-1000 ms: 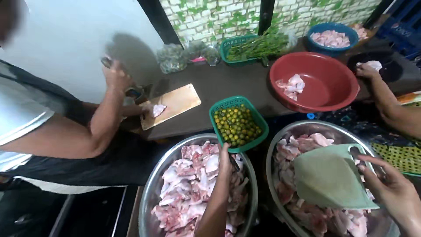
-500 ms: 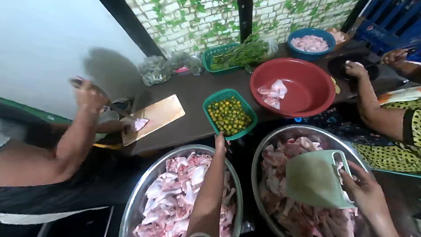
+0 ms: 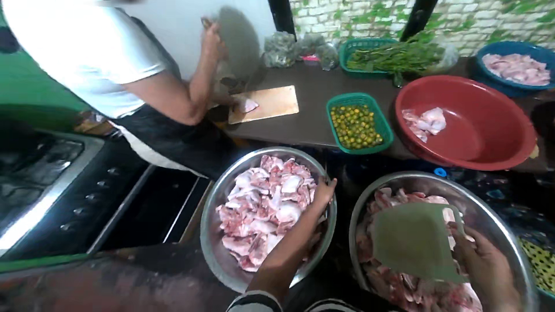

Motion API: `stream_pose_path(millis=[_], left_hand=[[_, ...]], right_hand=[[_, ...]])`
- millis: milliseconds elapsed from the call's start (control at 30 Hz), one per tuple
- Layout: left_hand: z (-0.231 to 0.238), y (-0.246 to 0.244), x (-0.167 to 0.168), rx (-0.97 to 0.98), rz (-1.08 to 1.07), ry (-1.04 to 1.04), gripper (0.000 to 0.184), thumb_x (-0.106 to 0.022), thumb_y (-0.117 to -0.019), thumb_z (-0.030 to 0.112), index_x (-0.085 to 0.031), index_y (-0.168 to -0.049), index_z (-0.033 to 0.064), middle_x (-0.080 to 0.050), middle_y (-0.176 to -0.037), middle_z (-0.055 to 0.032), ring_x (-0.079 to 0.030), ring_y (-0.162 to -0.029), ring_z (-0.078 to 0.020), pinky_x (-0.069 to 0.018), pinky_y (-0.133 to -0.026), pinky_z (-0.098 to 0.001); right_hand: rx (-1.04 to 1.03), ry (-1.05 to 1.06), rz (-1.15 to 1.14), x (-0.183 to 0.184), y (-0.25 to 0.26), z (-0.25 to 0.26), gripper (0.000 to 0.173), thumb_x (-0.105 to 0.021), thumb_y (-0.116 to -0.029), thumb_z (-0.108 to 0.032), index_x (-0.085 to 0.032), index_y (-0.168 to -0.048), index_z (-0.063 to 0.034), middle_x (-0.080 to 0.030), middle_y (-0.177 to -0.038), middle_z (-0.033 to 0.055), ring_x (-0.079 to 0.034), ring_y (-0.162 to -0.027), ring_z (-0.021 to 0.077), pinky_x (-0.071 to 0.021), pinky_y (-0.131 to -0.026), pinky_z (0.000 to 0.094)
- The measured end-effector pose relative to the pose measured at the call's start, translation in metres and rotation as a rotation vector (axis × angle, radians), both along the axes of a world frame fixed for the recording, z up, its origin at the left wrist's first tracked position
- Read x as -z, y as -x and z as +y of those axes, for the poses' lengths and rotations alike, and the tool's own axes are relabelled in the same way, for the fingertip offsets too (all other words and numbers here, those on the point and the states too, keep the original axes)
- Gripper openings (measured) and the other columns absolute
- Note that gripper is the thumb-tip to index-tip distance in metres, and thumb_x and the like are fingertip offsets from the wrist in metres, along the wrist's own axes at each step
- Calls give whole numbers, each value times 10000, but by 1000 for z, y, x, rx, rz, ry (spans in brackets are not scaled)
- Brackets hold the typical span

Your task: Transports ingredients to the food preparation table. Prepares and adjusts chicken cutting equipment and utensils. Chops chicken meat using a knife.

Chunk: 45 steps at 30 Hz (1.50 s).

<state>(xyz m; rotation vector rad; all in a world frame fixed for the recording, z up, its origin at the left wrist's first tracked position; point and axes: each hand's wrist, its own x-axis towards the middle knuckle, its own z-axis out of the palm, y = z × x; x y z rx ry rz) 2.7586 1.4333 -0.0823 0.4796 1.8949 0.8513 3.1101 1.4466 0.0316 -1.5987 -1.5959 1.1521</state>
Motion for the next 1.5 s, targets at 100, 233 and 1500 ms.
stream_pose_path(millis=[100,233,1500], left_hand=[[-39,-12,-13,73,-48,-29,564,-519,-1077,400,-399,-1516,67,-679,-996,-124,-614,-698,-166,-519,-634,-338],[-82,-24,-34,164,-96,-94,525,-459,-1078,498,-480,-1461,139,-702,-1007,-70,-536,-580,-99,-441,-515,-273],[-175,46,-65,-358,-447,-165,465,-648,-996,238,-542,-1368,-19,-733,-1155,-121,-714,-1066,-191,-585,-964,-392]], right_hand=[[-47,-10,50,-4,18,5,319,-537,-1037,-150,-613,-1291,27,-579,-643,-22,-476,-459,-8,-441,-438,185],[-37,29,267,-2,45,7,295,-479,-1055,-122,-612,-1289,0,-512,-598,-80,-428,-430,-17,-391,-405,152],[222,538,566,90,335,226,534,-522,-1051,-85,-307,-1537,-37,-488,-1416,261,-655,-1106,345,-607,-845,429]])
